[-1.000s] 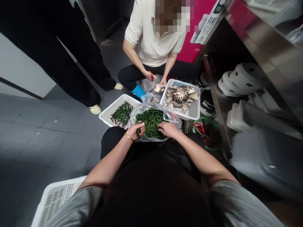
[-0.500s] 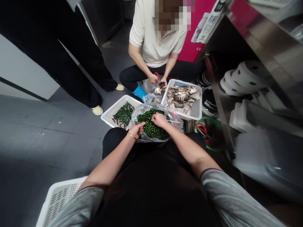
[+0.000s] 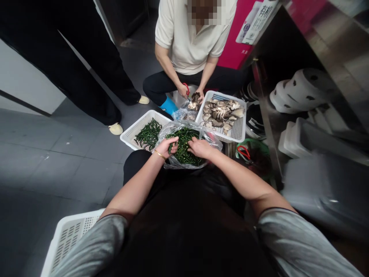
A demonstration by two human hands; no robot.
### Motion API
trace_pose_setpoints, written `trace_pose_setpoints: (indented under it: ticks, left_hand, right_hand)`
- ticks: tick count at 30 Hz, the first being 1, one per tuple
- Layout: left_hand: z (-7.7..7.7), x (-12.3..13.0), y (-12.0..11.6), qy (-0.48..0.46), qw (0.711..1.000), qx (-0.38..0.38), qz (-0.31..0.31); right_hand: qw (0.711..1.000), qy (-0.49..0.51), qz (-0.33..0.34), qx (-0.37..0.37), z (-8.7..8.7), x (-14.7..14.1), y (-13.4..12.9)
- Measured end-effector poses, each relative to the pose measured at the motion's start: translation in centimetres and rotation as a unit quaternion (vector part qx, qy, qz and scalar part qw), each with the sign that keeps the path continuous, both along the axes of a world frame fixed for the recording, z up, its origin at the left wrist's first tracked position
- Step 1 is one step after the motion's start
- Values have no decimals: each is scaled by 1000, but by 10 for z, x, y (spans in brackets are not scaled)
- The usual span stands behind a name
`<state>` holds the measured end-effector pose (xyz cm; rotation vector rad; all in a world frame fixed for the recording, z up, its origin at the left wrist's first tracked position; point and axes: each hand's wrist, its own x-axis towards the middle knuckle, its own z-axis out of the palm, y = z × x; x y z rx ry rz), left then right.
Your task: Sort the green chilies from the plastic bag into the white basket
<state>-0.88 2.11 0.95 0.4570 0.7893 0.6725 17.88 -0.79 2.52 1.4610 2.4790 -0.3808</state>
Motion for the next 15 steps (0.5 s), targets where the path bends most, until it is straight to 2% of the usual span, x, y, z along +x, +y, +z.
trace_pose_setpoints:
  ticks: [3, 7, 9, 12, 15]
  left_hand:
    - [-2, -12, -4, -22, 999, -15, 29]
    - [-7, -17, -13, 47, 998, -40, 34]
    - [-11, -14, -18, 74, 995, -59, 23]
    - [-18, -4, -26, 109, 990, -92, 21]
    - [-23, 5, -30, 98, 992, -73, 42]
  right_hand:
    - [998, 6, -64, -20, -14, -12, -2]
    - [990, 72, -99, -65, -31, -23, 3]
    - [977, 144, -143, -63, -29, -20, 8]
    - [934, 292, -200, -48, -16, -13, 5]
    - [911, 373, -177, -24, -5, -18, -17]
